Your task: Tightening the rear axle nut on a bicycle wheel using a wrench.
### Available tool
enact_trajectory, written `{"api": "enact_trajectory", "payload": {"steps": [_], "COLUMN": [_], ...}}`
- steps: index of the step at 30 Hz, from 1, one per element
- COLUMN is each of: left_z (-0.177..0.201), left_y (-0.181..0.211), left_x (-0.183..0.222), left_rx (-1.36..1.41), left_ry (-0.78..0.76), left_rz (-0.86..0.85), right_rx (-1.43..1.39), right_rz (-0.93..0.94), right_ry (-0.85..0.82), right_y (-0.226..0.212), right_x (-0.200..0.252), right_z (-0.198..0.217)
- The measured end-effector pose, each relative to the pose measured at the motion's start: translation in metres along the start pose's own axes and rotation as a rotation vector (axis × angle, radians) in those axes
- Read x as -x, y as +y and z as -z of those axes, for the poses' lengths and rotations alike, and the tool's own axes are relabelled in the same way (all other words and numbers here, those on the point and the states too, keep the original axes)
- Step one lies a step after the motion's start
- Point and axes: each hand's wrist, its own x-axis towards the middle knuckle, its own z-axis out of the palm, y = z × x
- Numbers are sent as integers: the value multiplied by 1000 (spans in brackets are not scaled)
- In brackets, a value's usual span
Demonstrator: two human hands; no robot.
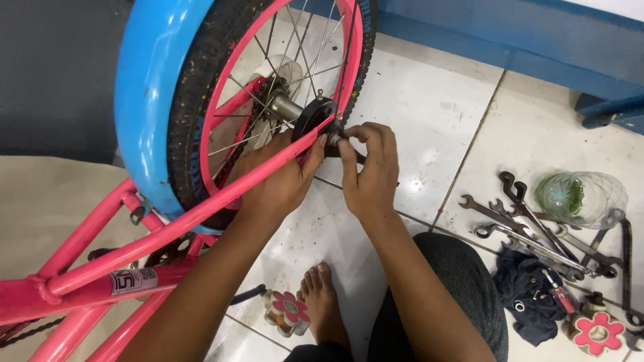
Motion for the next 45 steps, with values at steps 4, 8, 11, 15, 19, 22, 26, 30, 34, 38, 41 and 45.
{"api": "enact_trajectory", "payload": {"steps": [4, 8, 11, 15, 19, 22, 26, 30, 34, 38, 41, 45], "left_z": [-4, 6, 2, 3, 3, 7, 8, 4, 12, 6, 5, 11], "left_y": [-5, 0, -1, -4, -1, 0, 2, -1, 1, -5, -4, 1], "left_x": [1, 0, 1, -2, -4, -2, -6, -5, -6, -5, -4, -3], "left_rx": [-17, 11, -14, 2, 18, 21, 9, 6, 29, 21, 27, 19], "left_ry": [-15, -68, -97, -196, -196, -191, -198, -219, -285, -257, -257, -247], "left_rz": [21, 41, 56, 120, 114, 133, 104, 114, 137, 138, 132, 157], "right_rx": [-133, 6, 129, 181, -70, -17, 155, 84, -67, 11, 81, -31], "right_rz": [1, 63, 53, -76, -14, 39, -36, -75, -41, -35, -47, -66], "right_ry": [-71, 32, 67, -18, -96, 27, 6, -48, -88, -39, -76, -49], "right_y": [0, 3, -1, -4, -8, -5, -13, -5, -7, -2, -1, -8], "right_x": [0, 4, 3, 0, -7, -2, -5, -5, -6, -4, -4, 1], "right_z": [-2, -9, -8, 5, 6, -5, -2, 9, 7, 0, 2, -2]}}
